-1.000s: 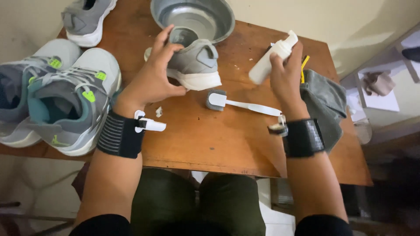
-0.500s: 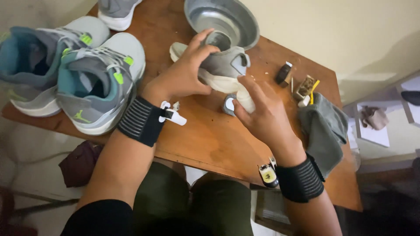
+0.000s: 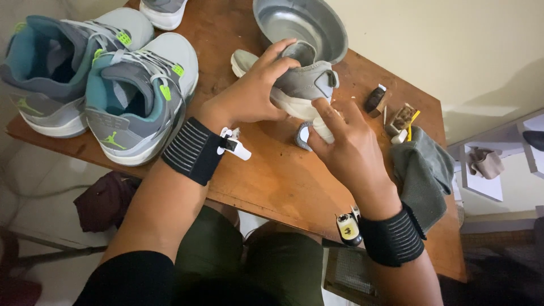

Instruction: The person cleans a gray sneaker on a wooden table. They scrub the sole with a brush, wipe the shoe with a cloth, and then use a small white tool to scrape or clean the midsole area.

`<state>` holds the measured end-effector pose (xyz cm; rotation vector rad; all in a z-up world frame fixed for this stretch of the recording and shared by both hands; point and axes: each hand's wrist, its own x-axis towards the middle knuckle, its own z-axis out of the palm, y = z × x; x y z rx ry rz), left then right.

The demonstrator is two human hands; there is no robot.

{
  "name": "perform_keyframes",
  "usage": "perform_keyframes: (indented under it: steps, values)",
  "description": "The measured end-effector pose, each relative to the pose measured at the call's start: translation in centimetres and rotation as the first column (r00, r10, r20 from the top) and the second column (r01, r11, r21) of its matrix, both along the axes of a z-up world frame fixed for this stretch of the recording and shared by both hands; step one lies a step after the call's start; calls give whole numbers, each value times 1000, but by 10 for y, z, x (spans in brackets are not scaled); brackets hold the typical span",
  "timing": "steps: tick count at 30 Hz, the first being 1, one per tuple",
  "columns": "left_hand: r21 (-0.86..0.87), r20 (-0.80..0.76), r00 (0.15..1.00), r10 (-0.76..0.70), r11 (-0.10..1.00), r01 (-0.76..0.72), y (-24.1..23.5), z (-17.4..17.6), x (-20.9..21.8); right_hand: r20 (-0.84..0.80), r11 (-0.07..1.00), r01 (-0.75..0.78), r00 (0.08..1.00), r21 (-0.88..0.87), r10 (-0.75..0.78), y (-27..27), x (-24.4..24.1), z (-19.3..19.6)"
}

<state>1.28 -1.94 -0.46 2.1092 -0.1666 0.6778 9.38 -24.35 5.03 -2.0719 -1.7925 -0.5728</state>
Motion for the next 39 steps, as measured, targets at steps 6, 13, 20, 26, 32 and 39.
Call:
perform_keyframes:
  steps: [6, 13, 20, 26, 32, 39]
  values:
    - [24, -37, 999, 20, 1000, -19, -2, 7, -6, -22, 998, -57, 998, -5, 57, -3, 8, 7]
    - [-10, -58, 997, 42, 999, -42, 4, 4, -5, -109, 999, -39, 993, 10, 40, -17, 15, 5]
    - [25, -18, 999, 48, 999, -48, 5, 6, -5, -151, 999, 3, 988, 48, 4, -22, 31, -13]
    - [62, 13, 998, 55, 996, -56, 6, 5, -4, -213, 998, 33, 977, 44, -22, -25, 46, -27]
    - [132, 40, 995, 94, 986, -99, 2, 10, -4, -395, 983, 182, 902, -17, -174, -33, 52, -23]
    - [88, 20, 995, 102, 991, -103, 0, 13, -8, -452, 902, 410, 836, 134, -312, -52, 106, -21]
